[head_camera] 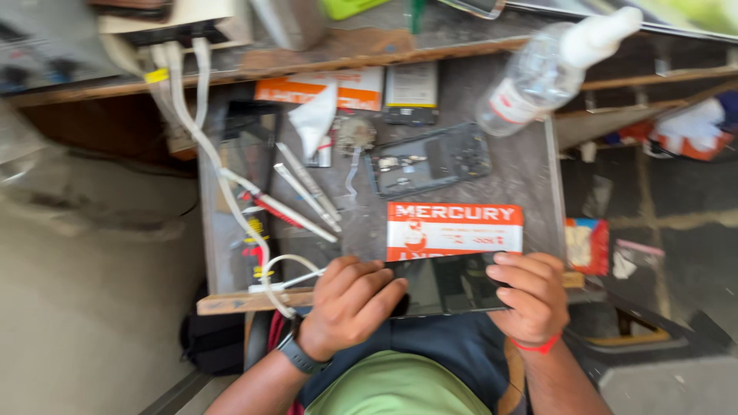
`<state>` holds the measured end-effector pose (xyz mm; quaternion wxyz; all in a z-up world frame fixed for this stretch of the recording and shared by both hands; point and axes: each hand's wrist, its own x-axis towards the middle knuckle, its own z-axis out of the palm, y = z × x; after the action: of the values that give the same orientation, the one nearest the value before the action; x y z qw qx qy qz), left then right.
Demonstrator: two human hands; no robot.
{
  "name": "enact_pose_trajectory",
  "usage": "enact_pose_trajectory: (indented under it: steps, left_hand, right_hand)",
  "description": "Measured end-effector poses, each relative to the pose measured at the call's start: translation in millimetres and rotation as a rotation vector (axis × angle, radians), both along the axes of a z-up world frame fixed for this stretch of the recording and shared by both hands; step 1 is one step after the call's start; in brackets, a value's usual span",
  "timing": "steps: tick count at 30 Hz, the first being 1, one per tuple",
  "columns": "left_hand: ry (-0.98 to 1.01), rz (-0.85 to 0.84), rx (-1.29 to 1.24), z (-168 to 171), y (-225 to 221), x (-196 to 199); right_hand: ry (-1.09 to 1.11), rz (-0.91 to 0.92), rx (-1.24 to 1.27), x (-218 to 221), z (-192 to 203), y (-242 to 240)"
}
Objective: The person repairs a disassembled smartphone by connecting a charging cable to the motherboard and testing the device. They use a metal tool to adjust internal components and a cotton swab to clean the circuit board. The person repeatedly connects and disconnects the cable while manipulating the phone's internal parts.
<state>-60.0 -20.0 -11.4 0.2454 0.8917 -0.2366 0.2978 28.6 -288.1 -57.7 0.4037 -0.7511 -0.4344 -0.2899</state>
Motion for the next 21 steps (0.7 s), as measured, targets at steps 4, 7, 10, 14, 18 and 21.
enact_pose_trajectory:
  steps: [4,7,10,14,18,21]
  left_hand:
    - [-0.001,0.006,-0.014,-2.1,0.2,-2.4]
    - [-0.007,0.014,-0.017,-3.4,0.2,-3.6]
    - [-0.009,0.012,-0.016,-4.2,0.4,-4.1]
    - [-0.006,0.007,-0.019,-4.6,0.9,-4.0]
    - [-0.003,0.012,-0.031,-3.9,0.2,-3.6]
    - [-0.004,0.013,-0.034,-3.3,0.3,-3.3]
  right_hand:
    - [0.02,-0.016,0.009,-1.1,-2.8,-0.2]
    - [0.018,-0.027,0.012,-1.3,-5.4,0.4]
    - [0.031,-0.035,0.008,-2.7,-5.9,-0.2]
    - [0.023,-0.03,0.002,-2.2,-6.6,0.2]
    - [0.027,-0.033,-0.004,-2.1,-6.2,0.3]
    - [0.024,-0.027,-0.002,-1.7,-5.6,0.3]
